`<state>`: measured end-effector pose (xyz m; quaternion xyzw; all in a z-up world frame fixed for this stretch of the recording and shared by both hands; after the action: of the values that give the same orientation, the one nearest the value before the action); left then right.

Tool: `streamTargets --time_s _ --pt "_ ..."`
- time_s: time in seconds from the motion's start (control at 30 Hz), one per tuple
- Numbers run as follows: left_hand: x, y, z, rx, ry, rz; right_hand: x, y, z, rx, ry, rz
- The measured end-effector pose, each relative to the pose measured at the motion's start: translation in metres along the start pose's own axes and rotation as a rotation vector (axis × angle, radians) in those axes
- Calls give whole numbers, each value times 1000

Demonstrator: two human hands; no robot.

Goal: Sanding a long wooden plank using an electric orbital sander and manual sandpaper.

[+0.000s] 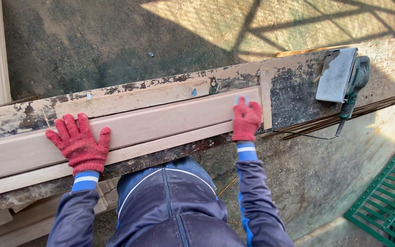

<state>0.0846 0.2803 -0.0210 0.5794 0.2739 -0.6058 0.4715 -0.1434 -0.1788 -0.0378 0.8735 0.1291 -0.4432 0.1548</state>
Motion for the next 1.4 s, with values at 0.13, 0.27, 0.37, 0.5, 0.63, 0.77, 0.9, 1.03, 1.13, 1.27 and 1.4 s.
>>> streamTargets --time_s 0.13,0.27,0.37,0.5,0.63,0.77,0.9,1.03,1.13,1.27,1.4 --pt "0 0 0 10 84 5 32 -106 -105 -507 250 -46" --pt "-2 6 1 23 40 8 11 -56 -89 -433 264 -92" --pt "-1 1 0 16 65 3 -6 -6 -27 -328 6 134" --pt "2 -3 -2 -7 38 1 19 -47 -43 -275 -53 72" --pt "4 -1 -3 -4 14 0 21 -115 -138 -634 143 -37" --pt "-1 1 3 16 55 4 4 -34 -28 -512 73 136" --pt "0 2 0 2 0 12 -5 8 30 60 -75 144" --pt "0 -1 0 -6 -13 13 35 -118 -99 -434 185 -26" --pt "0 0 0 -9 7 4 25 -140 -161 -759 234 -128" --pt "2 -2 -1 -22 -6 2 11 -51 -38 -731 -44 83" --pt "-1 2 -2 -11 30 -2 -3 4 16 56 35 140"
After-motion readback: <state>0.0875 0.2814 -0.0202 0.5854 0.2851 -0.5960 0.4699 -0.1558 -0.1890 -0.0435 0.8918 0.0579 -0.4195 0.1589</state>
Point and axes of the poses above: each hand's wrist, its own y-axis towards the middle knuckle, its own x-axis out of the palm, z = x × y, the point moved 7 cm from there along y, towards the middle knuckle, and after that the axes turned 15 degrees about z, right-handed, at the moved point
